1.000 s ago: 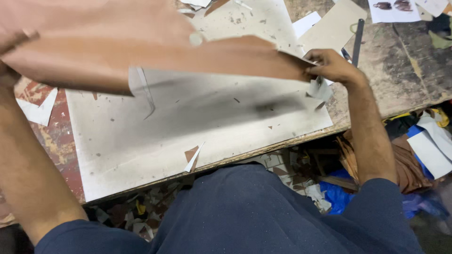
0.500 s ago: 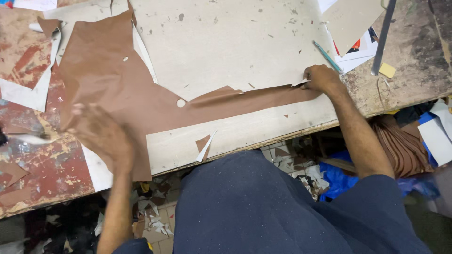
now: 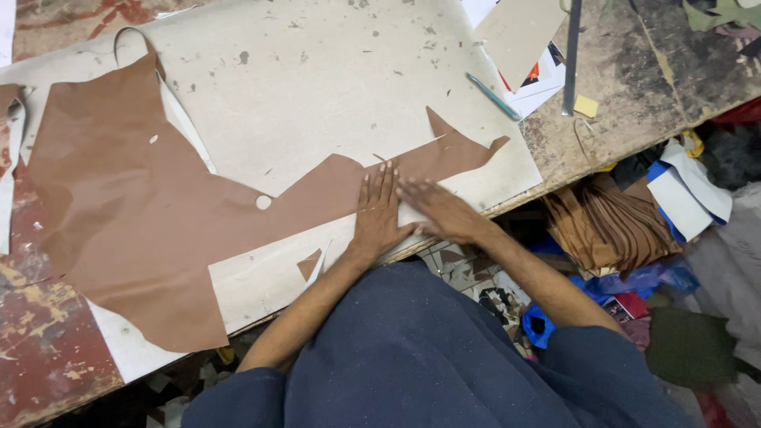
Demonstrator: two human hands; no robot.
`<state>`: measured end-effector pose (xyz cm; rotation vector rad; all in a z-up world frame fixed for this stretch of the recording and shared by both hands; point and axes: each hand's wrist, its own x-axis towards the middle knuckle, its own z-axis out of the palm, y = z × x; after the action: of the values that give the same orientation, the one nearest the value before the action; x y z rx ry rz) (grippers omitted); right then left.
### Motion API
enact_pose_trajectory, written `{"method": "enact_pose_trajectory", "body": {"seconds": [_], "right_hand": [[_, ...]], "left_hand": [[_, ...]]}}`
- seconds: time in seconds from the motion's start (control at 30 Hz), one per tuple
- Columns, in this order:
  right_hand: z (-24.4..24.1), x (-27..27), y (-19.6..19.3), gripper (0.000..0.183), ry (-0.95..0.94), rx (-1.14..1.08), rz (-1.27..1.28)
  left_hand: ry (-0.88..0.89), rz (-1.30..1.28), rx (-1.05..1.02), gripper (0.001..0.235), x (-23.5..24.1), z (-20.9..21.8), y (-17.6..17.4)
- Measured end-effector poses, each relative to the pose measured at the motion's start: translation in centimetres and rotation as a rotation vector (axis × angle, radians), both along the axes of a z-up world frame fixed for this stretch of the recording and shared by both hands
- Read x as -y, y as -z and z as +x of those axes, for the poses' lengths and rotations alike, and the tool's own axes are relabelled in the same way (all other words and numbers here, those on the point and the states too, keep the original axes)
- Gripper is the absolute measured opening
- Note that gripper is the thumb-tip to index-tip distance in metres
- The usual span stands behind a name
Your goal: The person cuts brown leather pieces on a worktable using a utility knife. They position the leather, cut along edges, and remove offcuts, repeating the process for multiple pieces.
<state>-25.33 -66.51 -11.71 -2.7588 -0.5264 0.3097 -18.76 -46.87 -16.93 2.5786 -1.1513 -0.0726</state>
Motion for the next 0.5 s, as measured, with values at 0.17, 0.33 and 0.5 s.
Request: {"method": "enact_pose_trajectory", "body": {"seconds": [0.17, 0.33, 0.5], "right_hand": [[0.6, 12.4, 0.8, 0.082, 0.562, -0.02, -0.207], [2.4, 17.7, -1.1, 0.037, 0.682, 0.338, 0.03], [10.4, 18.6, -0.6, 0.039, 0.559, 0.478, 0.008]], "left_hand": [[0.022, 0.008, -0.036, 0.125, 2.7, -0.6, 0.7], [0.118, -0.004, 0.044, 0.128, 8.0, -1.4, 0.7], [0.295, 0.036, -0.01, 0.123, 13.9, -2.8, 0.9]]}}
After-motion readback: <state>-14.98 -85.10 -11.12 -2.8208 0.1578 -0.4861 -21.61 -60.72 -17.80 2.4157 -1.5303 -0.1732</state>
